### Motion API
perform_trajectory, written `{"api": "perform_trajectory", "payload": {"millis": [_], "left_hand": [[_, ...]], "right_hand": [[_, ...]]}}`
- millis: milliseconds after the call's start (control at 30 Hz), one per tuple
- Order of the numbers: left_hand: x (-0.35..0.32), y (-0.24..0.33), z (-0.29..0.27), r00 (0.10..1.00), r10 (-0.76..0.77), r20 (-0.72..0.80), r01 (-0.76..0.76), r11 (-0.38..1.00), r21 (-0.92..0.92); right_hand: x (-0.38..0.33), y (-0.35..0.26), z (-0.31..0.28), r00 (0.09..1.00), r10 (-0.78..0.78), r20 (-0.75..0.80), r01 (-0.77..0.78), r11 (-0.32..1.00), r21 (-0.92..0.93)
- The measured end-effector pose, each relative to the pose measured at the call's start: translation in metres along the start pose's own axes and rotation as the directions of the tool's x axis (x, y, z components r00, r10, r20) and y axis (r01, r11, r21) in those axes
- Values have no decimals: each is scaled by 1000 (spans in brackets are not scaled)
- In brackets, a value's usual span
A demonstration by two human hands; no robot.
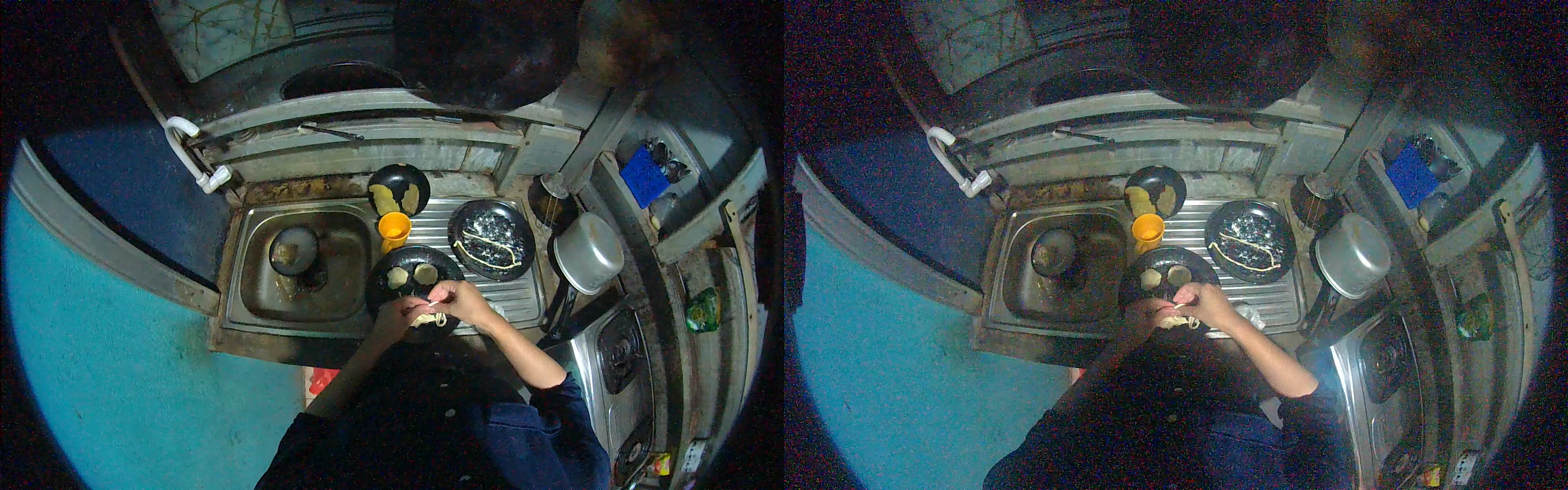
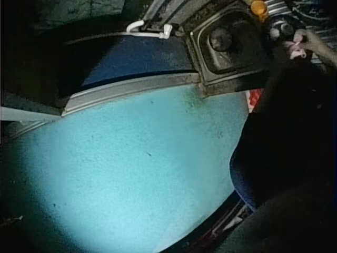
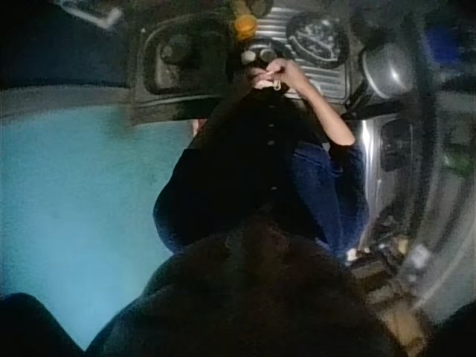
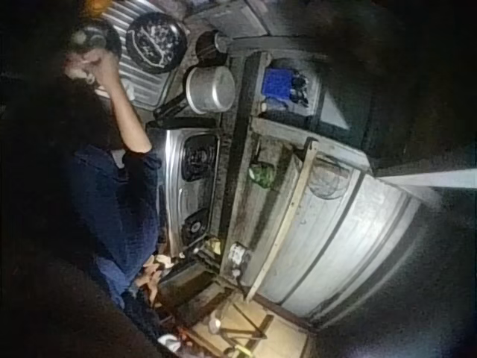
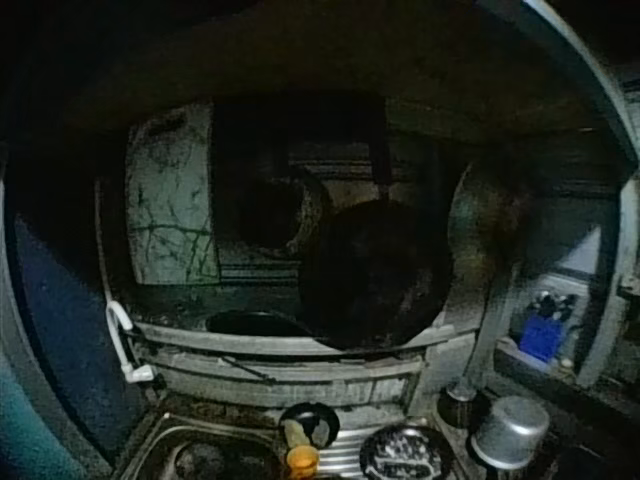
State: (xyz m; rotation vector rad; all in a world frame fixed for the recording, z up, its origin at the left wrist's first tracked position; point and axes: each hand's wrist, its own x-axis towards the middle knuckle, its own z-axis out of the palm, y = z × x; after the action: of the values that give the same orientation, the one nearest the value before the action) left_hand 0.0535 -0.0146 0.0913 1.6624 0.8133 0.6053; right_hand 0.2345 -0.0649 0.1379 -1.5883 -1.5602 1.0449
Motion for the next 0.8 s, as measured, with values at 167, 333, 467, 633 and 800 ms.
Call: {"api": "perform_trajectory", "payload": {"millis": [167,333,467,633,800], "left_hand": [[0,5,-7,997,-57,-52,54,997,-62],[0,7,-4,997,58,-45,-57,998,16],[0,9,-3,991,83,-103,-76,995,70],[2,-12,0,981,147,-123,-141,988,55],[0,2,-3,965,246,-87,-217,942,255]], "right_hand": [[-4,-16,-10,999,43,6,-42,997,-62],[-3,-11,-8,999,11,32,-11,1000,7],[2,6,-8,966,214,141,-247,926,284],[-1,0,-7,907,298,299,-394,850,349],[1,15,0,961,215,177,-264,904,336]]}}
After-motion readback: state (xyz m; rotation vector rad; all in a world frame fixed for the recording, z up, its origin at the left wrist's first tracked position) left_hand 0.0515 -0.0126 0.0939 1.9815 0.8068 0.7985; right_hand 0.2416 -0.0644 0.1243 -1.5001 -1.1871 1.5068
